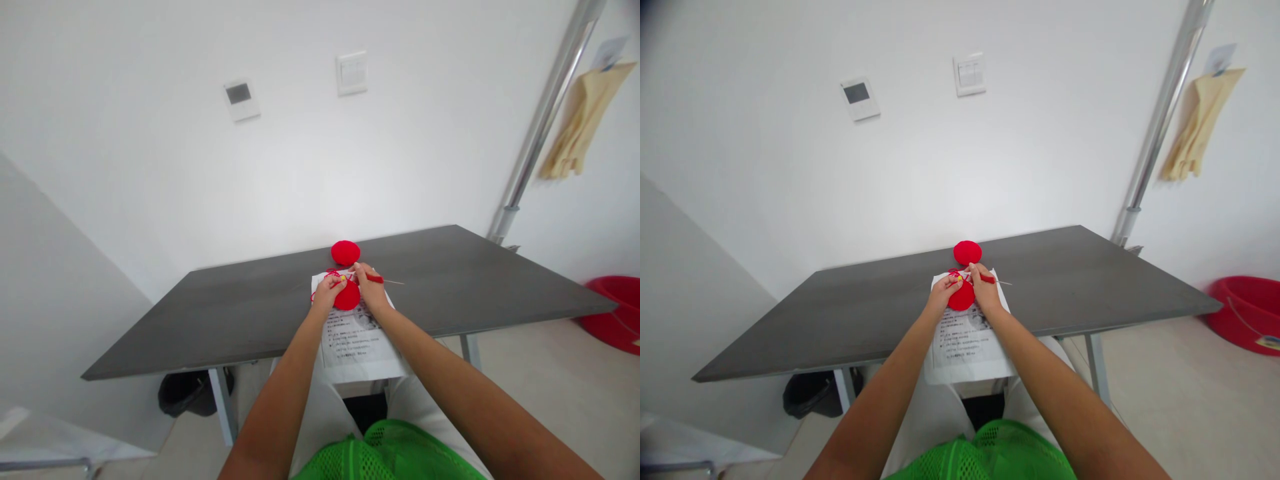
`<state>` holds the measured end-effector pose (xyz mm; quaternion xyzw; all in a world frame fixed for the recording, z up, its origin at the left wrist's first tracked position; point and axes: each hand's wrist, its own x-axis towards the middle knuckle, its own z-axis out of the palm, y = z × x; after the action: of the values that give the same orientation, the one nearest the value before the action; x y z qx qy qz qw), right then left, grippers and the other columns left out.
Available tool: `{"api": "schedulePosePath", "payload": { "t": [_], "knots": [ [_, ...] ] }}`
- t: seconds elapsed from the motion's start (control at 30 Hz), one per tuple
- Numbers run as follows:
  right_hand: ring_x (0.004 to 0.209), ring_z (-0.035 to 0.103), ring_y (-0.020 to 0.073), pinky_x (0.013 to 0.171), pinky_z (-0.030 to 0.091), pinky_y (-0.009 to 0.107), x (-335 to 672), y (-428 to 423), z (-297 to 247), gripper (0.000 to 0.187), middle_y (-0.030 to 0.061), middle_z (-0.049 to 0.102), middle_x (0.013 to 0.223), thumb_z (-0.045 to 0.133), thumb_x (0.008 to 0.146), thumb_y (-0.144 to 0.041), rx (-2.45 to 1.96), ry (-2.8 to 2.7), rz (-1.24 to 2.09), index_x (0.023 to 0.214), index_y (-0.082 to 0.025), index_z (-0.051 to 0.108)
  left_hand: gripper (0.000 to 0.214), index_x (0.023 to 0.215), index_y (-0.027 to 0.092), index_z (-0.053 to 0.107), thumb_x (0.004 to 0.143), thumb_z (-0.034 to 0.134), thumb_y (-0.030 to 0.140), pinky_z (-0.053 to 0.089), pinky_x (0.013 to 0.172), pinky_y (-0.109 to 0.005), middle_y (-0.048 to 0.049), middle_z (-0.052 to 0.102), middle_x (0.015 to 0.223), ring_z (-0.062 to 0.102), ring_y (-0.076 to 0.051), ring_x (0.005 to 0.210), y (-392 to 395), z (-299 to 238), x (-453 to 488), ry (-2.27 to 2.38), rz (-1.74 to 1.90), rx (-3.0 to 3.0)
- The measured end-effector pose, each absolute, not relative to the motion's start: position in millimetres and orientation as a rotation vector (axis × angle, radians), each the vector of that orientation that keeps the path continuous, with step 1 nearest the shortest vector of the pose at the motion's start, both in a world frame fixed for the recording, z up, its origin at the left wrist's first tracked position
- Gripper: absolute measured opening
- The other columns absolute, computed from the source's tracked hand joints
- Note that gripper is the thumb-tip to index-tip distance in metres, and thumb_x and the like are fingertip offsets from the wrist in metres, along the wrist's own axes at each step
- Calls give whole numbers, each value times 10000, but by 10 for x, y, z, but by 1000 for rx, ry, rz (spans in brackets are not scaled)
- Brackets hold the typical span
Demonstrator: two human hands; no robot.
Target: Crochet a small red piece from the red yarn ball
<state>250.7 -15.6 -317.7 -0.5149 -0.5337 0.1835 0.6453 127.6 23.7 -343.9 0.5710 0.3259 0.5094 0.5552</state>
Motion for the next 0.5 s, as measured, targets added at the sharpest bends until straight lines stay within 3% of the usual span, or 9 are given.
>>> {"api": "schedulePosePath", "payload": {
  "t": [0.5],
  "knots": [
    [391, 354, 107, 442, 298, 271, 2548, -168, -3141, 563, -32, 425, 407, 410, 804, -695, -1066, -995, 664, 554, -211, 548, 310, 717, 183, 592, 561, 780, 374, 466, 630, -261, 4, 657, 690, 595, -135, 613, 278, -3458, 1289, 824, 1301, 1199]
  ]
}}
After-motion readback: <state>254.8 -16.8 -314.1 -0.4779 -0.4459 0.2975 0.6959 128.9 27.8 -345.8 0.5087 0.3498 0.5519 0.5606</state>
